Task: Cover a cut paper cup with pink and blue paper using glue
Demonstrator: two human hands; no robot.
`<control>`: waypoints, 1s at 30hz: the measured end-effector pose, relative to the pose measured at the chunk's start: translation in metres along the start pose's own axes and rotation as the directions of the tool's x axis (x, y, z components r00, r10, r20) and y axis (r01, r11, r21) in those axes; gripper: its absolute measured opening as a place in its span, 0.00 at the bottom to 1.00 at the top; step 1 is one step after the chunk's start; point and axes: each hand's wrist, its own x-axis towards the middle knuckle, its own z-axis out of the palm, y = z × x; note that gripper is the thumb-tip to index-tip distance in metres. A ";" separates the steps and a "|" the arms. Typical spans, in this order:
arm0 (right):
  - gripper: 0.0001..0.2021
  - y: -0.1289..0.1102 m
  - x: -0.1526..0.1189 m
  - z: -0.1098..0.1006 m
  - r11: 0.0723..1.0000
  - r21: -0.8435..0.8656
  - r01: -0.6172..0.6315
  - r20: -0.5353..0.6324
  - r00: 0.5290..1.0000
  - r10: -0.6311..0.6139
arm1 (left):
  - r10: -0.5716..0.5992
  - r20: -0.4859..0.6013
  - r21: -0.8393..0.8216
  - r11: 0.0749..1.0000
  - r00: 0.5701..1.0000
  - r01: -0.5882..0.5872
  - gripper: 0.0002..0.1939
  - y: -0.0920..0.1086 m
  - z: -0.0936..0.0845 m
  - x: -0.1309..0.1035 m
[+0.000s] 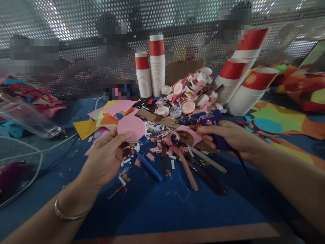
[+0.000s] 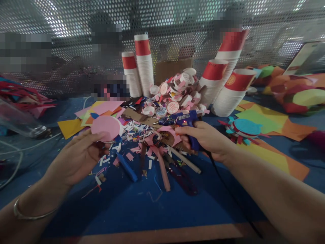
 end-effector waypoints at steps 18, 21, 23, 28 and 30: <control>0.23 0.001 0.003 0.002 0.980 -0.183 -0.080 -0.031 0.997 0.075 | -0.277 0.285 0.053 0.960 0.918 0.274 0.13 -0.001 0.003 -0.011; 0.21 0.000 0.001 0.002 0.990 -0.125 -0.060 -0.037 0.998 0.056 | -0.314 0.314 0.034 0.947 0.896 0.320 0.12 0.000 0.001 -0.012; 0.19 -0.001 -0.001 0.002 0.995 -0.093 -0.032 -0.042 0.999 0.029 | -0.329 0.340 0.026 0.940 0.881 0.341 0.12 0.002 0.000 -0.012; 0.18 -0.005 -0.004 0.004 0.999 -0.046 -0.007 -0.042 0.999 0.005 | -0.364 0.342 0.055 0.928 0.866 0.368 0.10 0.004 0.003 -0.013; 0.18 -0.005 -0.005 0.005 0.999 -0.048 -0.010 -0.042 0.999 0.008 | -0.369 0.299 0.041 0.926 0.880 0.375 0.09 0.005 0.005 -0.013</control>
